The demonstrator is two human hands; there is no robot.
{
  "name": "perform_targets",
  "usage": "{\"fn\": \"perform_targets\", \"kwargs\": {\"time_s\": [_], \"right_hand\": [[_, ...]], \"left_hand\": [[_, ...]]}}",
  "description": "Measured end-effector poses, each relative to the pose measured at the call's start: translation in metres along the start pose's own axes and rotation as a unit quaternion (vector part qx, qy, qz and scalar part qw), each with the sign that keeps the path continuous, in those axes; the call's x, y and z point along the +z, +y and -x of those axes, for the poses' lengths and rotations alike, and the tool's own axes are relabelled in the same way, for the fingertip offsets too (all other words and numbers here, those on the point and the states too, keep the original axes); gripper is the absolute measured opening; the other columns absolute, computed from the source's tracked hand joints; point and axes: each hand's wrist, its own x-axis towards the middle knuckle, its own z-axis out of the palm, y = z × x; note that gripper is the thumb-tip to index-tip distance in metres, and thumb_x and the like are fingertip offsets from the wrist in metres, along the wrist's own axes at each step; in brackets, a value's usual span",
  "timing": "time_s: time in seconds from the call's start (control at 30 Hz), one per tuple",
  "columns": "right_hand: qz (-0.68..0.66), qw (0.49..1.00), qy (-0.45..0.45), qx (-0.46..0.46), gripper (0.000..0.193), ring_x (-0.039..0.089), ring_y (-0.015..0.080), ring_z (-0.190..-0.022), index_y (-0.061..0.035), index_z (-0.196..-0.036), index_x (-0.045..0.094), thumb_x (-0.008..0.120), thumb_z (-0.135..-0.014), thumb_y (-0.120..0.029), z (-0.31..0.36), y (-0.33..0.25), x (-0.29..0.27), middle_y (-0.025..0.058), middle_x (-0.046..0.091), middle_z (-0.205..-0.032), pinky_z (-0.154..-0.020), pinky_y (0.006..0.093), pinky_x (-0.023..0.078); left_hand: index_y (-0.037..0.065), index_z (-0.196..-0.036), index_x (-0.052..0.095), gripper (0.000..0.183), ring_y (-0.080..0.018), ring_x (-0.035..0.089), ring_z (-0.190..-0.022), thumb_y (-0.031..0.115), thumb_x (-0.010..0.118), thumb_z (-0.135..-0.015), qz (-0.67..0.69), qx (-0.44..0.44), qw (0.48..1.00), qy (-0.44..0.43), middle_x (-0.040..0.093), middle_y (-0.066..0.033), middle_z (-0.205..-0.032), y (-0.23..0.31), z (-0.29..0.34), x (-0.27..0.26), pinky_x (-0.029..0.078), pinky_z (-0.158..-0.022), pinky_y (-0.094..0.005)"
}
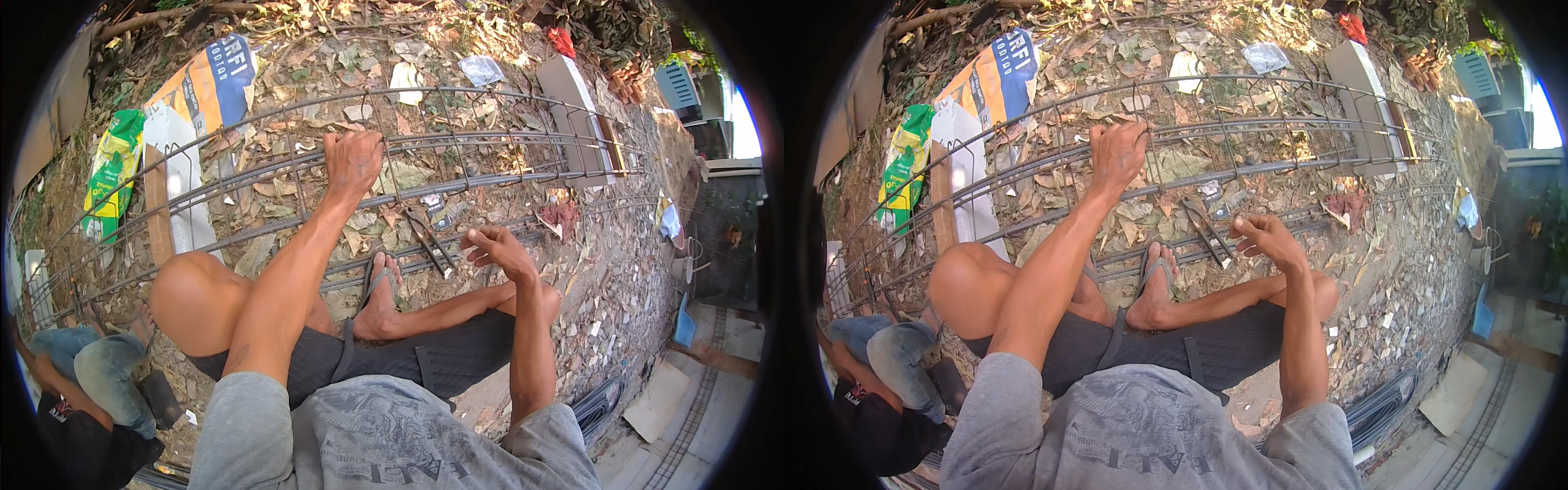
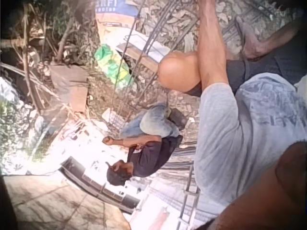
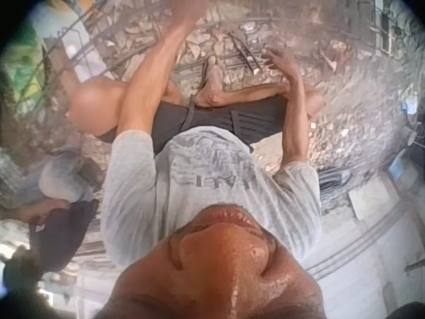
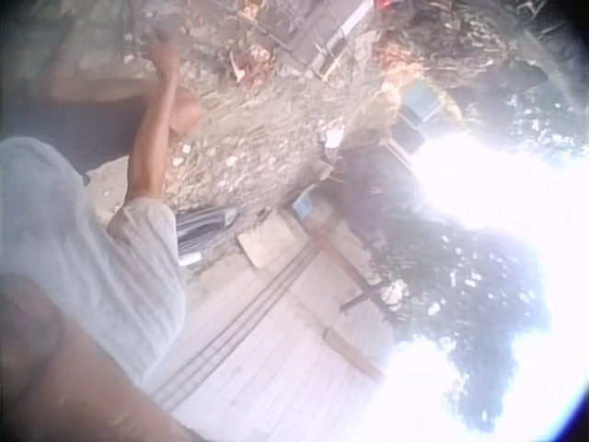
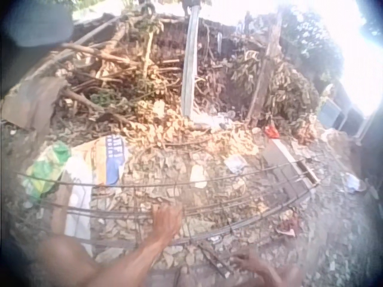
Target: The person constructs a rebar frame by wrapping thin wire around the intersections of metal rods and tightening them using pliers.
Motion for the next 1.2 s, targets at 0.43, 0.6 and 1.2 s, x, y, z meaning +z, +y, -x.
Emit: {"fn": "perform_targets", "kwargs": {"time_s": [0.43,0.6,1.2], "right_hand": [[0.520,0.845,0.120,0.038,0.072,0.068,0.0432,-0.115,0.0020,-0.139,0.047,0.071,-0.089,-0.043,-0.123,0.134,0.093,0.0264,0.069,-0.125,-0.106,0.0497,0.048],[0.400,0.914,0.033,0.058,0.033,0.071,0.0244,-0.084,-0.0028,-0.105,0.075,0.061,-0.095,-0.032,-0.087,0.103,0.069,0.0149,0.075,-0.092,-0.071,0.0389,0.055],[0.579,0.801,0.071,-0.132,0.057,0.069,0.0371,-0.095,-0.0113,-0.148,0.053,0.057,-0.092,-0.002,0.064,-0.244,-0.026,0.0223,0.070,-0.101,-0.088,0.0476,0.052]], "left_hand": [[0.008,-0.081,0.070,0.012,-0.0238,0.064,-0.081,0.011,0.065,-0.092,0.057,-0.022,0.997,0.038,0.070,-0.0074,-0.079,0.001,-0.002,0.007,0.035,-0.092,-0.0466],[0.010,-0.089,0.071,0.004,-0.0235,0.065,-0.090,0.014,0.070,-0.090,0.032,-0.043,0.998,-0.027,0.071,-0.0064,-0.084,-0.007,0.005,0.004,0.034,-0.098,-0.0457],[0.007,-0.082,0.072,0.015,-0.0257,0.060,-0.095,-0.001,0.061,-0.088,0.037,-0.049,0.998,-0.001,0.068,-0.0076,-0.081,0.001,0.006,0.012,0.034,-0.108,-0.0554]]}}
